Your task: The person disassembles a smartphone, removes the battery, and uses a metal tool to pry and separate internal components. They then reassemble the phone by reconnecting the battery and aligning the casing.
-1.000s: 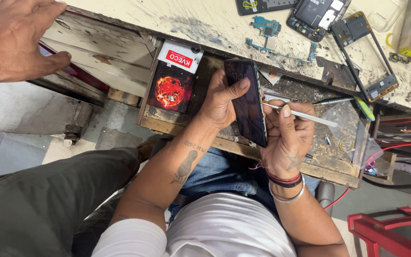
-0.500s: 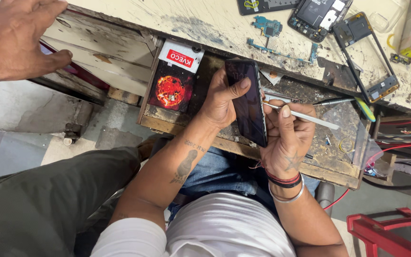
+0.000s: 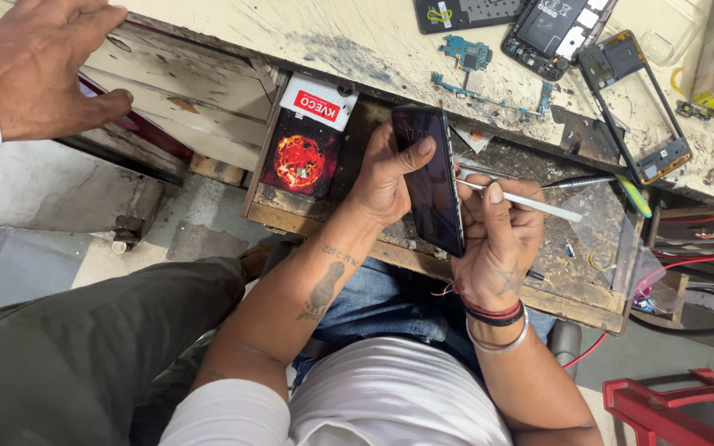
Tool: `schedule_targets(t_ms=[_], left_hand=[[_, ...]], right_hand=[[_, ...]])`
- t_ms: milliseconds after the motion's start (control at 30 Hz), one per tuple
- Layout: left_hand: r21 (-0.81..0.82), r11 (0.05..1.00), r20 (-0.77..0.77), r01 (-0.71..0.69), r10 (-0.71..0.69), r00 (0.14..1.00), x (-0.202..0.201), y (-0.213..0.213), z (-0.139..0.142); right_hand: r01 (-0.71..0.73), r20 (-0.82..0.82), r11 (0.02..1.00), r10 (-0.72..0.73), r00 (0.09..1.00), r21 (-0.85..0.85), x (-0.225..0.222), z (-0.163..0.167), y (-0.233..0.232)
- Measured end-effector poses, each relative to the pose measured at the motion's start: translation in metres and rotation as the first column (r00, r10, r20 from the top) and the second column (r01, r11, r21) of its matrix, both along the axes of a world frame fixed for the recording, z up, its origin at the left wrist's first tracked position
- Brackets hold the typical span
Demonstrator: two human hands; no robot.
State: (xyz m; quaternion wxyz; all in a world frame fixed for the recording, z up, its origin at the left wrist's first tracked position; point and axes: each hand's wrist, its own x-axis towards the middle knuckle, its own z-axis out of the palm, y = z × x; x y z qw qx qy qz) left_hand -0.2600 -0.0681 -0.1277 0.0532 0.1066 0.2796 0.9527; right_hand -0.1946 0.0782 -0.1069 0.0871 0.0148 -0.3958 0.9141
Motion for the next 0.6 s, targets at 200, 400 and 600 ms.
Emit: schedule_targets(t_ms=[200,400,600], left_hand=[[0.003,1.0,-0.031,-0.007,0.007,0.999,-0.002,-0.001,-0.004],[-0.004,1.0,-0.014,0.002,-0.002,1.0,-0.001,0.001,-0.003],[0.012,1.0,-0.002,-0.023,0.023,1.0,-0.006,0.001,-0.007]], right_hand=[[0.002,0.019,0.999,-0.001,1.0,-0.039,-0.001,0.001,-0.001],[-0.043,0.033,0.998,0.044,0.998,-0.045,-0.003,-0.001,0.004],[0.015,-0.164,0.989,-0.039,0.986,-0.146,-0.01,0.01,0.043]])
